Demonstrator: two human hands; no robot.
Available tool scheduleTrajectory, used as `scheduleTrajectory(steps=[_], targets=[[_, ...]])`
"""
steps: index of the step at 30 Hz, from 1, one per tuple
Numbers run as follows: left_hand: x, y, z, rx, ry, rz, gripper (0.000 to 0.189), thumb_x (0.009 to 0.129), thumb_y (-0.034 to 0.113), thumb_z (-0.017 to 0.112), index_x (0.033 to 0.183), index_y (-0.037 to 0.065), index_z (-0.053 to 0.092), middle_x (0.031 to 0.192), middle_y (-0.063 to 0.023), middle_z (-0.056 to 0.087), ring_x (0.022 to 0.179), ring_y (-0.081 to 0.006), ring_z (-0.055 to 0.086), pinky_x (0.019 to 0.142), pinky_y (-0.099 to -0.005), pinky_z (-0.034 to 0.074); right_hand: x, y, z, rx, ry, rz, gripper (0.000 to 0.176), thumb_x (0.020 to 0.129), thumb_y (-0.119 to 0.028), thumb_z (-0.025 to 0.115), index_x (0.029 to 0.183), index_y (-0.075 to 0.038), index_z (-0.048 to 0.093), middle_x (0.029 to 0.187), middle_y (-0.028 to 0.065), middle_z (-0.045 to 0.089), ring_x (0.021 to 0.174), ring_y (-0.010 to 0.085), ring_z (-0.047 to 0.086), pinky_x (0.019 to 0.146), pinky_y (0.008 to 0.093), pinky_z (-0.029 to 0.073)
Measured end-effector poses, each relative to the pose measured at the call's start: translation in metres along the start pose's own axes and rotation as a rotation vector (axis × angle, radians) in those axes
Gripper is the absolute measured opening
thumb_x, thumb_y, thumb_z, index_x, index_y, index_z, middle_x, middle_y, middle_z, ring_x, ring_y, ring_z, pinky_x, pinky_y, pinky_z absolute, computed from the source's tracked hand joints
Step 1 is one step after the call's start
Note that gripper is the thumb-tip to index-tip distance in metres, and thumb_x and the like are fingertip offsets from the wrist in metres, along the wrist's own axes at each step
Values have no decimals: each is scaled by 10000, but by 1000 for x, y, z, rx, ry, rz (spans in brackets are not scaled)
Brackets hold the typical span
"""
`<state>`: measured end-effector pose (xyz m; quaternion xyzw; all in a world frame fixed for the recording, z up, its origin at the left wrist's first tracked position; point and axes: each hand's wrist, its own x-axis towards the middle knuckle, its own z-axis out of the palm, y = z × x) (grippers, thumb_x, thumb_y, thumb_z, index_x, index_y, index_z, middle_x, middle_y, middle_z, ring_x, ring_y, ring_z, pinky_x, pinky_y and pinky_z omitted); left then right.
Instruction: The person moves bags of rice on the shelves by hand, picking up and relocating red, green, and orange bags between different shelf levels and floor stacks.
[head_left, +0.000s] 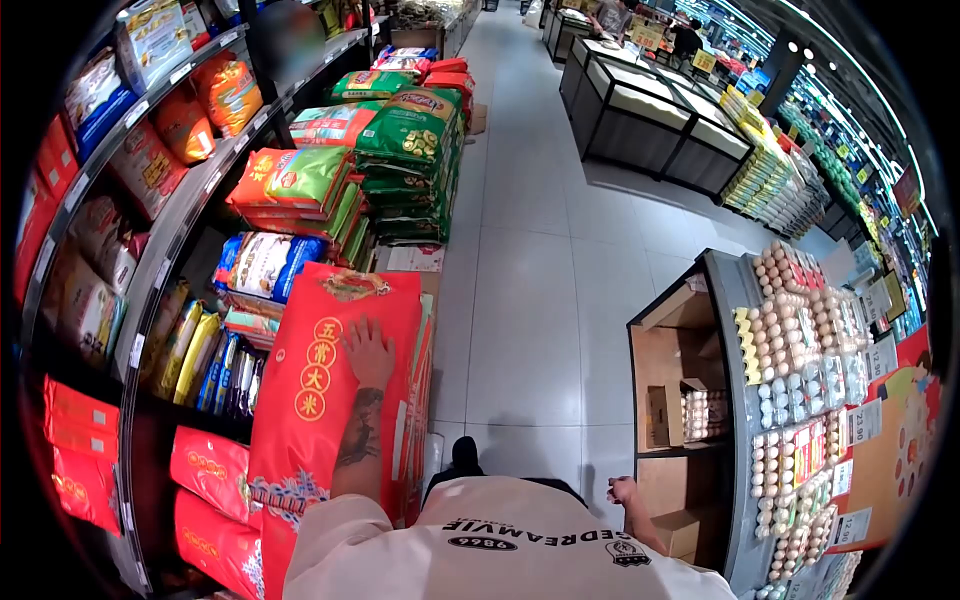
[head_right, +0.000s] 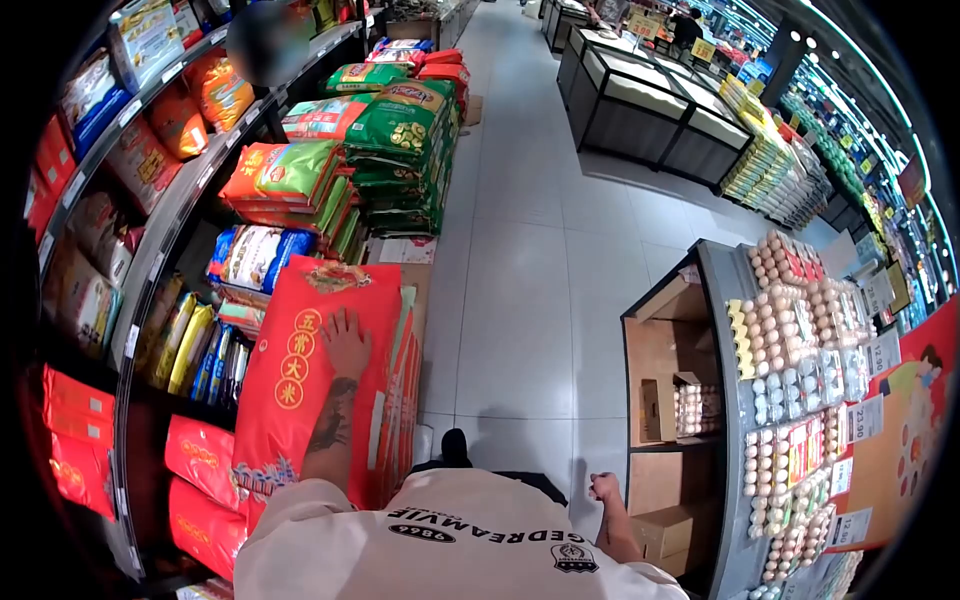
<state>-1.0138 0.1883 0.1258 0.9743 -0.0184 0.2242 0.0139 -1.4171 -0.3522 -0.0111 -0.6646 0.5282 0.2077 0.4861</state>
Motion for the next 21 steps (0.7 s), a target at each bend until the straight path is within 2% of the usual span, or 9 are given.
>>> scheduleTrajectory(steps=[3, 6, 9, 12, 15, 18, 19, 21], targets=[[51, 13, 32, 21, 3, 55, 533, 821, 398, 491, 1247, 78, 487, 1296, -134, 444, 1213, -333, 372, 1023, -553, 214, 8, -46, 15, 90, -18, -18, 199, 845, -166, 554, 900, 25, 550, 644, 140, 580, 427, 212, 545, 352, 314, 402], [90, 23, 55, -46, -190, -4, 542, 820, 425, 491, 1229, 70, 493, 1245, -163, 482, 1170, -344, 415, 1000, -551, 247, 30, -104, 33, 8, -73, -87, 172, 838, -155, 556, 886, 9, 544, 652, 139, 578, 444, 204, 549, 354, 303, 400], [112, 29, 79, -5, -159, 5, 486, 817, 419, 498, 1110, 39, 574, 1108, -175, 569, 1080, -352, 486, 964, -557, 283, 59, -158, 50, 21, -121, -130, 175, 829, -162, 566, 869, 7, 543, 637, 131, 573, 446, 191, 545, 359, 298, 401], [141, 44, 78, 95, -409, -24, 483, 818, 430, 474, 997, 6, 620, 1025, -176, 604, 982, -335, 560, 952, -547, 297, 103, -239, 62, -46, -110, -154, 195, 817, -184, 572, 831, 9, 549, 639, 115, 578, 442, 192, 543, 371, 294, 411], [151, 43, 102, 42, -448, -76, 440, 803, 423, 494, 895, 18, 639, 983, -187, 616, 940, -335, 578, 918, -517, 346, 142, -302, 73, -149, -132, -175, 214, 806, -204, 581, 816, 9, 562, 652, 119, 600, 472, 215, 583, 396, 305, 449], [160, 41, 114, -61, -510, -237, 408, 787, 398, 522, 843, 12, 643, 955, -193, 620, 937, -332, 577, 880, -491, 378, 202, -354, 79, -289, -158, -193, 263, 785, -236, 616, 812, 23, 583, 691, 143, 638, 537, 242, 637, 435, 329, 502], [165, 43, 109, -20, -516, -232, 393, 781, 391, 534, 811, 14, 642, 902, -191, 626, 894, -334, 589, 833, -478, 409, 215, -377, 81, -316, -160, -155, 296, 770, -250, 635, 819, 40, 595, 696, 145, 640, 518, 229, 630, 431, 331, 501], [170, 49, 111, -27, -514, -265, 374, 777, 378, 548, 763, 15, 639, 812, -189, 631, 811, -340, 607, 749, -461, 452, 242, -433, 82, -444, -204, -233, 290, 755, -245, 648, 780, 42, 617, 657, 136, 638, 506, 215, 627, 446, 325, 509]])
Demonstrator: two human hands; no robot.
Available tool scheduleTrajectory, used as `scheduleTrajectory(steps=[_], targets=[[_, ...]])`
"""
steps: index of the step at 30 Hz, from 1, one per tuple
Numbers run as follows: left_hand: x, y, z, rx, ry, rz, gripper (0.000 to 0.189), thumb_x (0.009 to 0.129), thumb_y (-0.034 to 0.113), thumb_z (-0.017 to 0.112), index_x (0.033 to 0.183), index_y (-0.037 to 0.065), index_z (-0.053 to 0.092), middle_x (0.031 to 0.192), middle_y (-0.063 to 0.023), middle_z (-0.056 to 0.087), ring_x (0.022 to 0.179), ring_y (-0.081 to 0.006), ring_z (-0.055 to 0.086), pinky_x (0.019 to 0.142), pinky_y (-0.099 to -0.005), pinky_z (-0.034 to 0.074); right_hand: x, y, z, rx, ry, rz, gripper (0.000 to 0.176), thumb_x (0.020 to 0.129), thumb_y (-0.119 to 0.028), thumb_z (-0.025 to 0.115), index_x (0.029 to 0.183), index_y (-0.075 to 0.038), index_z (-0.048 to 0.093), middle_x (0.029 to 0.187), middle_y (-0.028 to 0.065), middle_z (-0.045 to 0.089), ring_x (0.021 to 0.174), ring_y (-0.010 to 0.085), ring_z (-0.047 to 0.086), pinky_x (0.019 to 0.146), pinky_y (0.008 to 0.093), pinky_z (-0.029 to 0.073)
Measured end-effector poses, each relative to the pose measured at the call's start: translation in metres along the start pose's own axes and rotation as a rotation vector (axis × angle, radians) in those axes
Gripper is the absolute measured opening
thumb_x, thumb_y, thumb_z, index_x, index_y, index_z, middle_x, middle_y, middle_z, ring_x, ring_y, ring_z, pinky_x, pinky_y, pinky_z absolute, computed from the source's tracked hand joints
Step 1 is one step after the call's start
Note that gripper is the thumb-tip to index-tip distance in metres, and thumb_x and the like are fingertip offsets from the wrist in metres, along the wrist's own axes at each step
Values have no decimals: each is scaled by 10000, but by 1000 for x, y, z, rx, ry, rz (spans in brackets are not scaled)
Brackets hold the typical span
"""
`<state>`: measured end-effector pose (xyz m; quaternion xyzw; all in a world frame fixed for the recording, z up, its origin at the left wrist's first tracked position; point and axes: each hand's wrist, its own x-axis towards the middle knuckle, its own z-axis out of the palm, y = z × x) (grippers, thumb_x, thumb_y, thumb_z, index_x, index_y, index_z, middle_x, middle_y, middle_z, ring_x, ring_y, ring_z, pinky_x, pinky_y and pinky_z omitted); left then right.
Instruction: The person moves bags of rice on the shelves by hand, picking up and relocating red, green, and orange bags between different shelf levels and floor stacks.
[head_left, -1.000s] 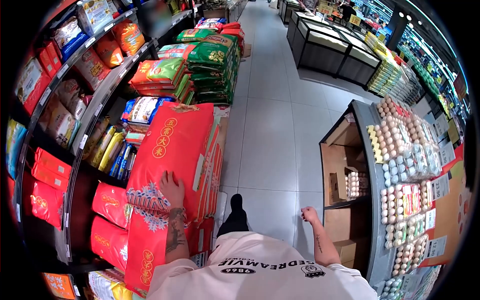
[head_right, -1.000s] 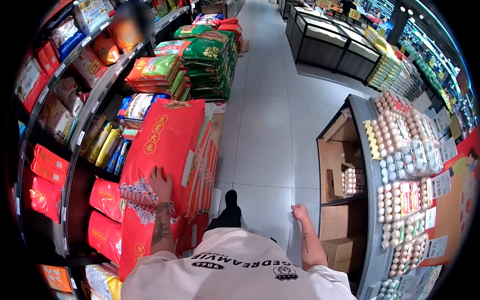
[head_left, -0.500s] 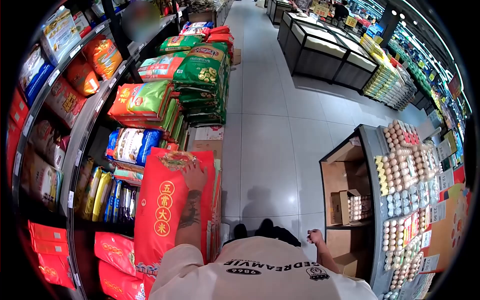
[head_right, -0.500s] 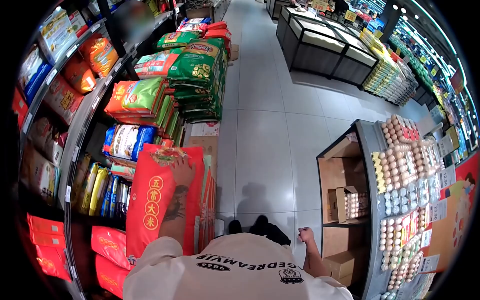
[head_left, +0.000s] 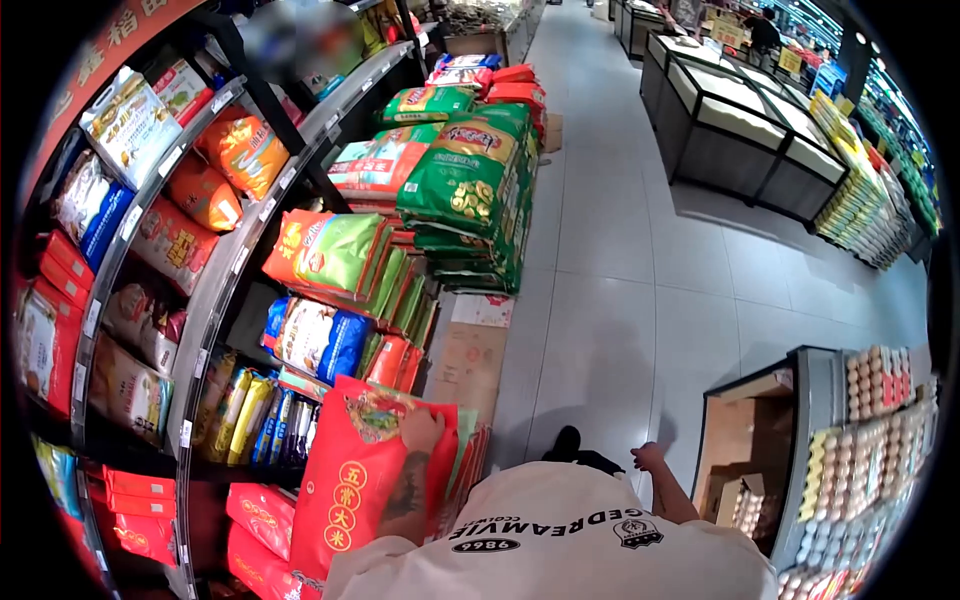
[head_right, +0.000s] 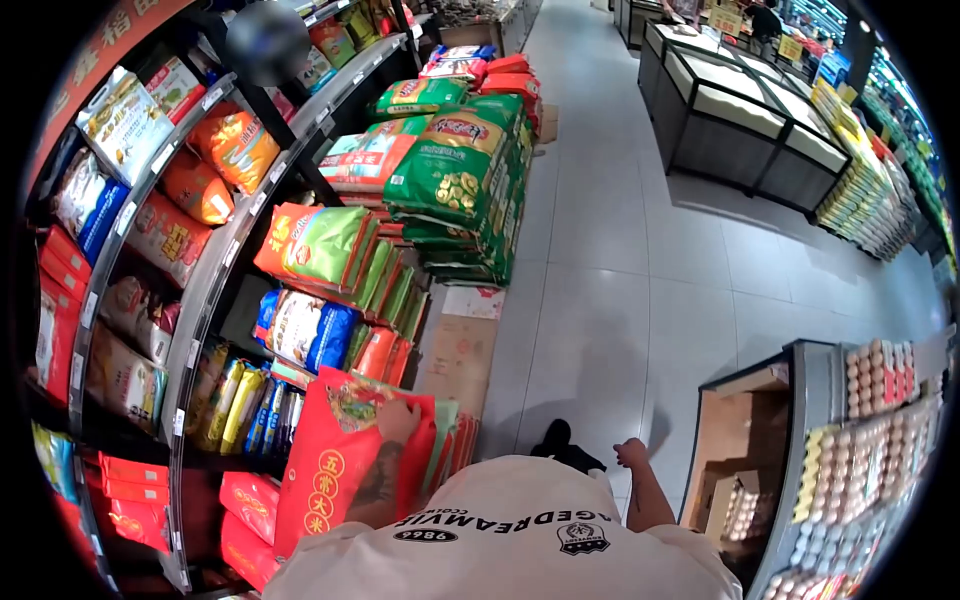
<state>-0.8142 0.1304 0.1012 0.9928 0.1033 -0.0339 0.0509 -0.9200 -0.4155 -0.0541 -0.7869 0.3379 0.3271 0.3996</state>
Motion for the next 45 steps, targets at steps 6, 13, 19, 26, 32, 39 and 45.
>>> scheduleTrajectory(steps=[6, 13, 19, 26, 32, 39, 45], targets=[[30, 14, 28, -302, 93, -216, 343, 793, 348, 554, 723, 23, 637, 698, -188, 623, 653, -367, 609, 589, -461, 482, 95, -139, -91, -191, 214, -387, 245, 674, -245, 595, 603, -11, 599, 552, 126, 607, 566, 270, 626, 623, 371, 513], [108, 82, 93, -332, 6, -211, 301, 772, 318, 551, 768, 36, 656, 714, -186, 628, 690, -381, 614, 638, -467, 499, 154, -258, -152, 73, 255, -485, 204, 719, -154, 634, 663, 15, 536, 590, 114, 602, 516, 192, 624, 471, 319, 503], [266, 134, 126, -298, -349, -57, 283, 743, 295, 558, 822, 41, 655, 804, -211, 633, 767, -384, 612, 703, -458, 495, 202, -237, -172, -55, 216, -158, 206, 746, -184, 634, 679, 10, 615, 613, 122, 635, 509, 184, 625, 470, 311, 514], [518, 225, 33, -596, 158, 251, 148, 797, 187, 547, 789, 48, 597, 725, -135, 590, 723, -364, 569, 634, -450, 455, 200, -247, -198, 388, 202, 220, 155, 745, -92, 605, 658, 34, 582, 584, 135, 601, 449, 224, 593, 377, 347, 466], [688, 272, -26, -498, 377, 360, 251, 760, 127, 594, 998, 50, 574, 1020, -154, 522, 965, -337, 496, 774, -418, 426, 254, -331, -209, 379, 173, 183, 136, 768, -90, 592, 731, 27, 532, 642, 129, 597, 498, 224, 608, 381, 316, 456], [727, 298, -3, -188, 374, 83, 396, 731, 184, 629, 1100, 88, 522, 1226, -135, 421, 1151, -335, 384, 892, -479, 322, 385, -446, -278, 292, 106, 70, 148, 771, -115, 605, 752, 22, 552, 664, 124, 612, 531, 223, 627, 404, 321, 474], [735, 316, 3, -141, 365, -66, 390, 706, 184, 640, 1074, 103, 540, 1196, -148, 436, 1110, -356, 413, 852, -473, 381, 497, -545, -380, 145, 16, 59, 158, 751, -109, 620, 706, 33, 567, 633, 131, 611, 508, 240, 619, 411, 330, 475]])
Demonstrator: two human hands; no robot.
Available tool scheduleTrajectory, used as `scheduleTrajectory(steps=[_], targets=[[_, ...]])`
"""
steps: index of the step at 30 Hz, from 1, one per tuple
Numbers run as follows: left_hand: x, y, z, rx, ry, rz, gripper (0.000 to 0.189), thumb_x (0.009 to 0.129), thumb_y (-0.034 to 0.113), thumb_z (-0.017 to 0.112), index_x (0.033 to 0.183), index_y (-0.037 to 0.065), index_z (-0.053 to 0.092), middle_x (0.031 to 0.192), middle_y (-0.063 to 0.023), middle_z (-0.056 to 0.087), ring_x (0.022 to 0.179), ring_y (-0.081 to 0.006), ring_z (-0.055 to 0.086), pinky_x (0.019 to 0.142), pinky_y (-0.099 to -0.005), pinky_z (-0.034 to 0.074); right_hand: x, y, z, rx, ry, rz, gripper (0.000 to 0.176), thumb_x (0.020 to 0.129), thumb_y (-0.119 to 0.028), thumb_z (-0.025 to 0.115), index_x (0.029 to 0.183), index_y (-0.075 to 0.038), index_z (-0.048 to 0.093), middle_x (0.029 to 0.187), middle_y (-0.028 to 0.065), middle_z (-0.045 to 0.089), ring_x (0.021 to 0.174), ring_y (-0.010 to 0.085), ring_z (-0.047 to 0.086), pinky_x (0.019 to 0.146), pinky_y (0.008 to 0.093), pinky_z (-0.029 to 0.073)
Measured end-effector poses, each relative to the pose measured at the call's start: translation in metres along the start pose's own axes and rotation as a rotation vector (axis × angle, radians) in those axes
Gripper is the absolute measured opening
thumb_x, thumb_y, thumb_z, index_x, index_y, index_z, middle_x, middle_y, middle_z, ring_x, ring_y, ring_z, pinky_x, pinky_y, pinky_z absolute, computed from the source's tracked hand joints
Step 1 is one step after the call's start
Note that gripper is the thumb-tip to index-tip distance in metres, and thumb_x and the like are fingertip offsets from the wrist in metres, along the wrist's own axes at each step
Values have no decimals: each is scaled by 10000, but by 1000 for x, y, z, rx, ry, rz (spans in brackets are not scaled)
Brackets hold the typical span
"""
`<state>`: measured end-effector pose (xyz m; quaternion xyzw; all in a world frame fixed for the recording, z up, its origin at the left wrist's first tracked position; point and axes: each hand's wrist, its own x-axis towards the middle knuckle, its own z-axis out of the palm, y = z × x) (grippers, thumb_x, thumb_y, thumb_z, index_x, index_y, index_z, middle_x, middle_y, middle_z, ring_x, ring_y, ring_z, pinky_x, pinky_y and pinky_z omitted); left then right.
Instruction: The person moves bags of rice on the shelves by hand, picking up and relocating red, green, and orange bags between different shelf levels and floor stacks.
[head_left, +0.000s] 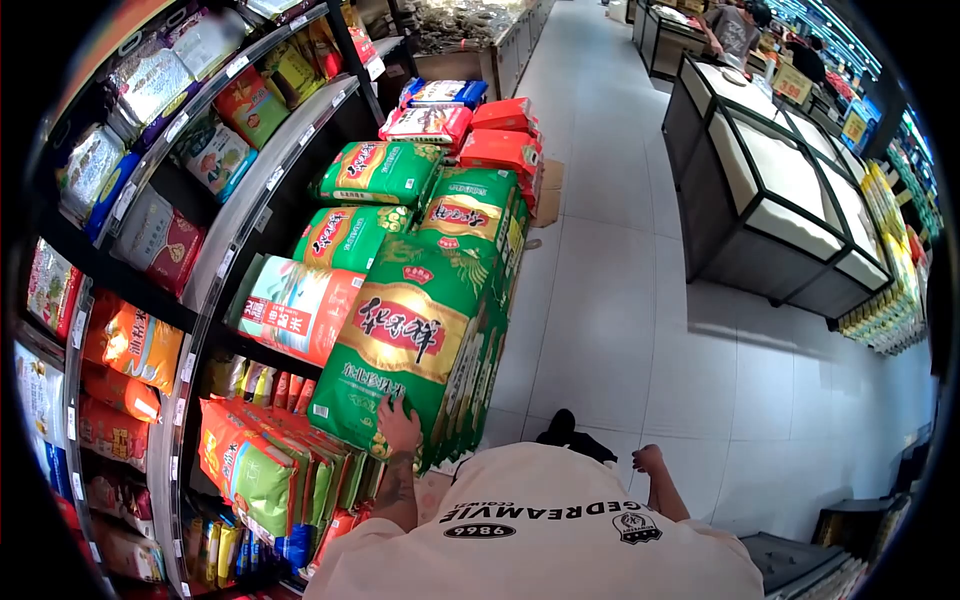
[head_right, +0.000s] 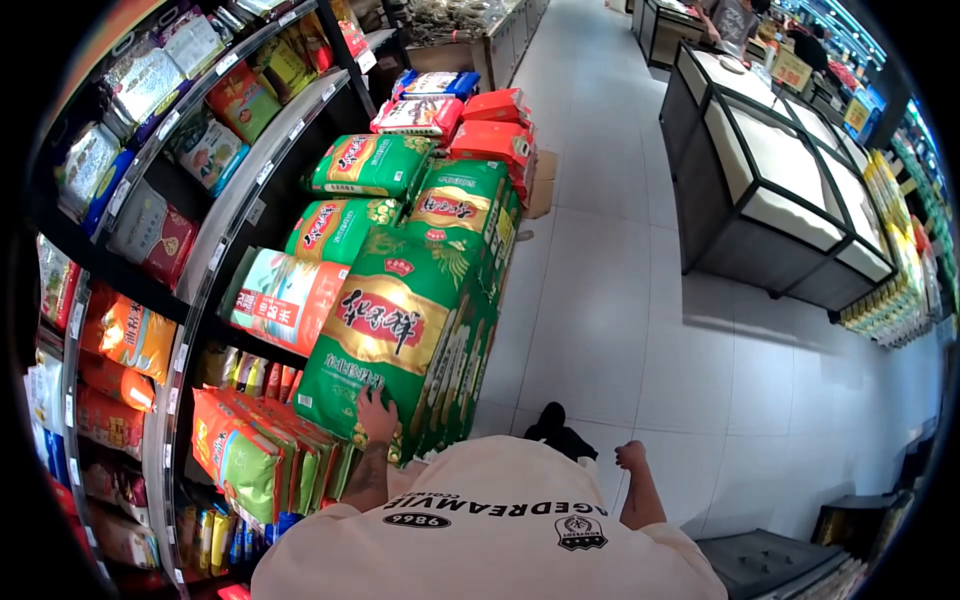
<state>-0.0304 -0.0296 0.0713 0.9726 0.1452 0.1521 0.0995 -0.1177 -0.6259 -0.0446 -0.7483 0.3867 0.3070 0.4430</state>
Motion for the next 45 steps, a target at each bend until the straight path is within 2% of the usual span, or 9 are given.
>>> scheduleTrajectory(steps=[4, 9, 15, 20, 25, 33, 37, 41, 45], targets=[[32, 35, 9, -5, 96, -249, 216, 719, 178, 621, 909, 79, 593, 1010, -143, 493, 953, -343, 471, 754, -447, 429, 80, -116, -63, -197, 35, -200, 177, 745, -124, 616, 688, 36, 568, 598, 127, 608, 500, 214, 617, 430, 323, 490], [97, 86, 39, -268, 150, -190, 124, 769, 147, 587, 817, 32, 583, 828, -147, 545, 820, -346, 518, 712, -433, 433, 131, -293, -114, -221, 154, -568, 199, 742, -155, 622, 662, 11, 547, 572, 117, 598, 503, 199, 614, 442, 314, 489], [218, 174, 106, -465, 81, -75, 108, 798, 135, 579, 801, 28, 586, 807, -137, 568, 795, -321, 541, 699, -395, 440, 156, -451, -133, -70, 112, -685, 264, 784, -194, 609, 637, 7, 520, 561, 100, 574, 482, 186, 588, 465, 317, 476], [338, 256, 174, -589, 28, 147, 105, 786, 146, 576, 786, 42, 594, 760, -138, 578, 737, -324, 563, 652, -394, 456, 206, -476, -163, -233, 248, -564, 357, 818, -259, 574, 590, 15, 556, 528, 109, 575, 466, 192, 580, 486, 323, 474], [425, 302, 236, -603, -358, 219, 119, 753, 180, 570, 761, 68, 611, 776, -138, 604, 733, -351, 581, 642, -434, 474, 274, -391, -187, -503, 530, -475, 472, 677, -383, 662, 471, 16, 517, 505, 197, 525, 460, 331, 515, 509, 461, 406], [519, 275, 282, -432, -647, -129, 213, 766, 265, 566, 762, 63, 631, 775, -151, 641, 745, -336, 614, 670, -416, 498, 299, -382, -164, -268, 304, -33, 384, 623, -323, 689, 501, 23, 579, 539, 219, 562, 523, 351, 562, 585, 438, 457], [536, 242, 295, -289, -681, -272, 284, 758, 328, 562, 842, 82, 674, 819, -167, 647, 791, -338, 620, 726, -410, 496, 362, -454, -174, -326, 217, -76, 339, 631, -290, 678, 535, 26, 599, 565, 218, 576, 553, 358, 576, 600, 433, 463], [542, 241, 296, -197, -721, -509, 335, 753, 356, 569, 838, 51, 678, 861, -180, 649, 851, -329, 619, 763, -406, 489, 441, -571, -204, -477, 215, -492, 325, 650, -236, 637, 503, 39, 546, 526, 229, 534, 484, 378, 514, 543, 460, 419], [542, 273, 305, -202, -648, -611, 367, 753, 377, 574, 871, 45, 679, 894, -193, 646, 878, -338, 614, 790, -403, 483, 516, -696, -237, -562, 164, -603, 312, 648, -265, 633, 569, 35, 595, 617, 243, 571, 601, 389, 568, 612, 469, 444]])
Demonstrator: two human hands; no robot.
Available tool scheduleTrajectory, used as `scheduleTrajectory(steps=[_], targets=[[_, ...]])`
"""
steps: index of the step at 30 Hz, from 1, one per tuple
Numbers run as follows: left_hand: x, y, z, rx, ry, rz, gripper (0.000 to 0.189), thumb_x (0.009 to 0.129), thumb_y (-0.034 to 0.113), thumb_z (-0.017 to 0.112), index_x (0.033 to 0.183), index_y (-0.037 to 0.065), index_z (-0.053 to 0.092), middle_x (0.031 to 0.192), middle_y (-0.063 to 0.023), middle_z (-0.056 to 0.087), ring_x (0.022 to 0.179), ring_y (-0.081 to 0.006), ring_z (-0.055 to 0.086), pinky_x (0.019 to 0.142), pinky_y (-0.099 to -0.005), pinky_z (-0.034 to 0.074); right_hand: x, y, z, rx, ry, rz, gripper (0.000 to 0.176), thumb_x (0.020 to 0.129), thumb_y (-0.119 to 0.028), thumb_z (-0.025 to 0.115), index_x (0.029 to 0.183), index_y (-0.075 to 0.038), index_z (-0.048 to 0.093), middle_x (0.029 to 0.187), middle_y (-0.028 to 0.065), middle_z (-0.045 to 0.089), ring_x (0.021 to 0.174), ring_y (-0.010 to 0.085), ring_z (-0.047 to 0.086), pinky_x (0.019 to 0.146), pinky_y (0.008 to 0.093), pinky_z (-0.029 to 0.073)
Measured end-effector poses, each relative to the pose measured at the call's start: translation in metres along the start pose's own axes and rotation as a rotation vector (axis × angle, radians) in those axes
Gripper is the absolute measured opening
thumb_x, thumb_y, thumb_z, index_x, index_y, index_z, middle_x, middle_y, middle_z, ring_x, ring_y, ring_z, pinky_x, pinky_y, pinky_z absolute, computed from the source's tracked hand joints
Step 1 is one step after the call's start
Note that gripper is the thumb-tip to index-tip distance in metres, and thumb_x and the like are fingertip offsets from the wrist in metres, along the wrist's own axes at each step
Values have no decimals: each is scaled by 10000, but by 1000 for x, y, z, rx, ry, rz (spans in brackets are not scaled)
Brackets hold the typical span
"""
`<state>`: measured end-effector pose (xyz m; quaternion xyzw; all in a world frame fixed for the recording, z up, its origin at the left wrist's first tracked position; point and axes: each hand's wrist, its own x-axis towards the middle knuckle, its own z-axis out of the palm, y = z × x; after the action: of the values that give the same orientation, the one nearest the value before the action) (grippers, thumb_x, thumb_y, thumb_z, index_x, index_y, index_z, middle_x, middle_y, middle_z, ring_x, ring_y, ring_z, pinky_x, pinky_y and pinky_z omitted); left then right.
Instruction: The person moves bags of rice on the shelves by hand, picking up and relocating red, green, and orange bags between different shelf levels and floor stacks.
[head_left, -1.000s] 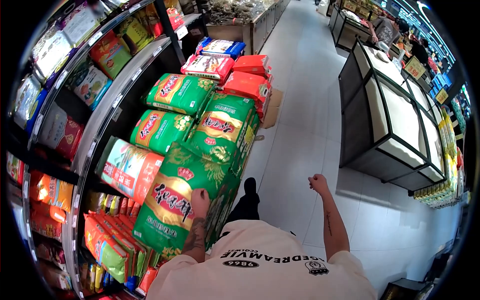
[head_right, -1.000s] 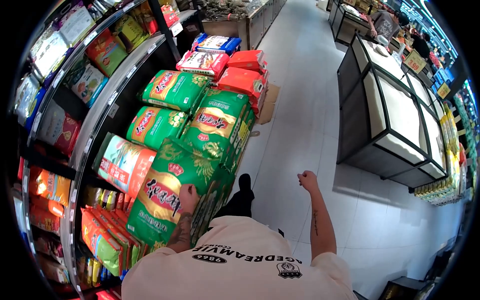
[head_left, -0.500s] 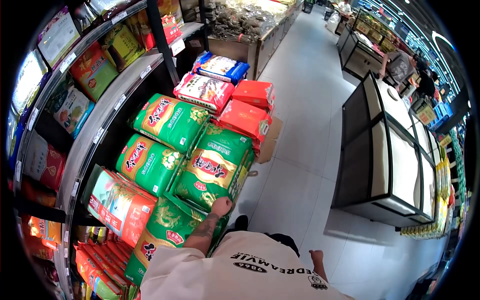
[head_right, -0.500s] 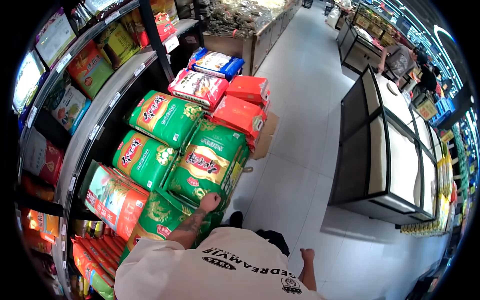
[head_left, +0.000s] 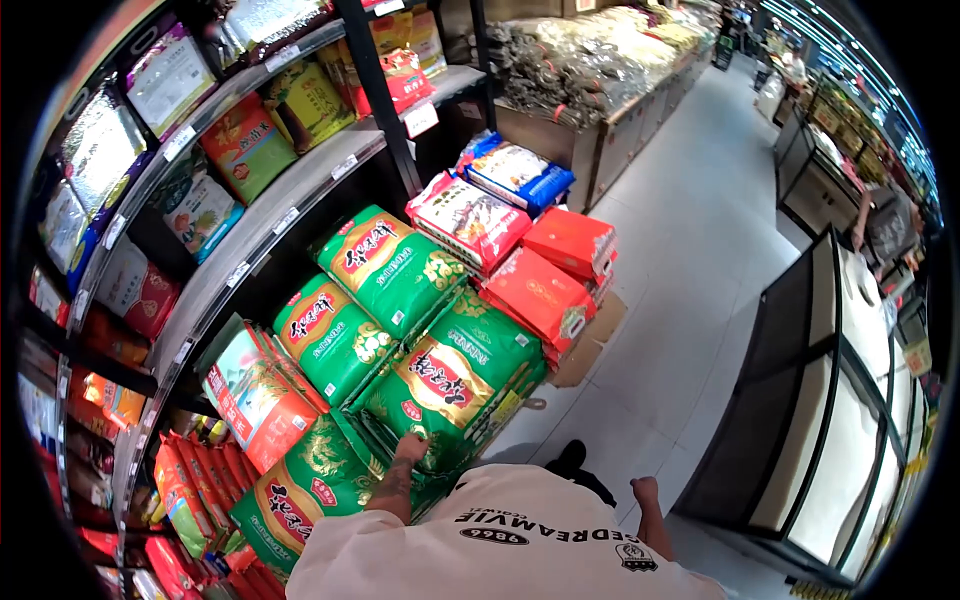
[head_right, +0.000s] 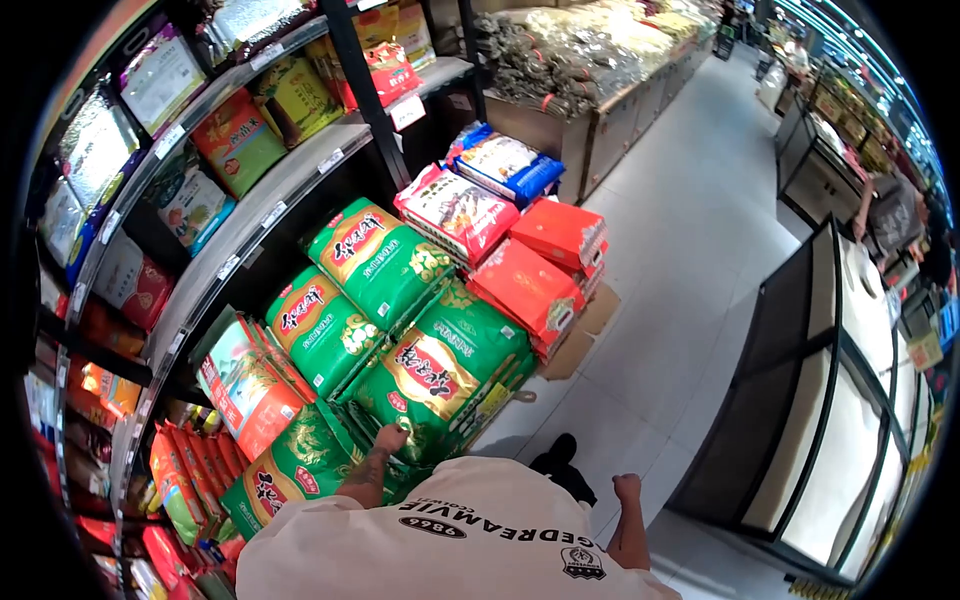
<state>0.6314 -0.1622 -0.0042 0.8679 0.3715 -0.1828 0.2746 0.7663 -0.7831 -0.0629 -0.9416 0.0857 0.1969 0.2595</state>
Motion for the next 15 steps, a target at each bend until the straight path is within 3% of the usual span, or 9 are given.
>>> scheduleTrajectory(steps=[2, 6, 8, 11, 14, 15], targets=[[-13, 30, 12, -73, -46, -56, 418, 759, 406, 571, 958, 51, 667, 976, -186, 637, 925, -333, 604, 835, -400, 462, 64, -24, -36, -20, 3, -51, 293, 646, -253, 632, 594, 34, 613, 636, 246, 578, 622, 392, 578, 635, 463, 460], [-19, 93, 53, -192, -108, -60, 429, 758, 428, 580, 951, 54, 667, 956, -175, 644, 908, -327, 610, 816, -390, 472, 169, -66, -102, -63, 83, -242, 267, 648, -224, 623, 607, 39, 613, 612, 243, 570, 625, 389, 583, 627, 452, 467], [-25, 119, 66, -247, -89, -37, 422, 764, 424, 579, 948, 54, 665, 947, -171, 646, 897, -326, 613, 806, -389, 475, 208, -85, -132, -47, 4, -262, 260, 648, -218, 612, 620, 40, 613, 630, 243, 574, 637, 399, 579, 623, 448, 466], [-24, 151, 73, -267, -33, 34, 397, 781, 403, 568, 946, 54, 663, 923, -168, 647, 867, -335, 613, 789, -396, 480, 244, -108, -155, -29, -22, -222, 260, 644, -214, 602, 628, 45, 610, 635, 241, 573, 619, 405, 567, 613, 443, 458], [-9, 156, 71, -241, -76, 10, 411, 778, 410, 562, 955, 52, 660, 914, -174, 644, 863, -344, 610, 782, -398, 481, 270, -108, -141, -39, 112, -374, 251, 634, -196, 592, 635, 55, 602, 612, 241, 560, 561, 388, 549, 592, 434, 455], [-3, 155, 68, -216, -109, -7, 412, 773, 414, 559, 941, 53, 665, 918, -177, 644, 868, -345, 610, 785, -399, 480, 273, -110, -137, -72, 95, -373, 249, 648, -189, 587, 608, 57, 595, 539, 211, 554, 480, 325, 546, 520, 409, 455]])
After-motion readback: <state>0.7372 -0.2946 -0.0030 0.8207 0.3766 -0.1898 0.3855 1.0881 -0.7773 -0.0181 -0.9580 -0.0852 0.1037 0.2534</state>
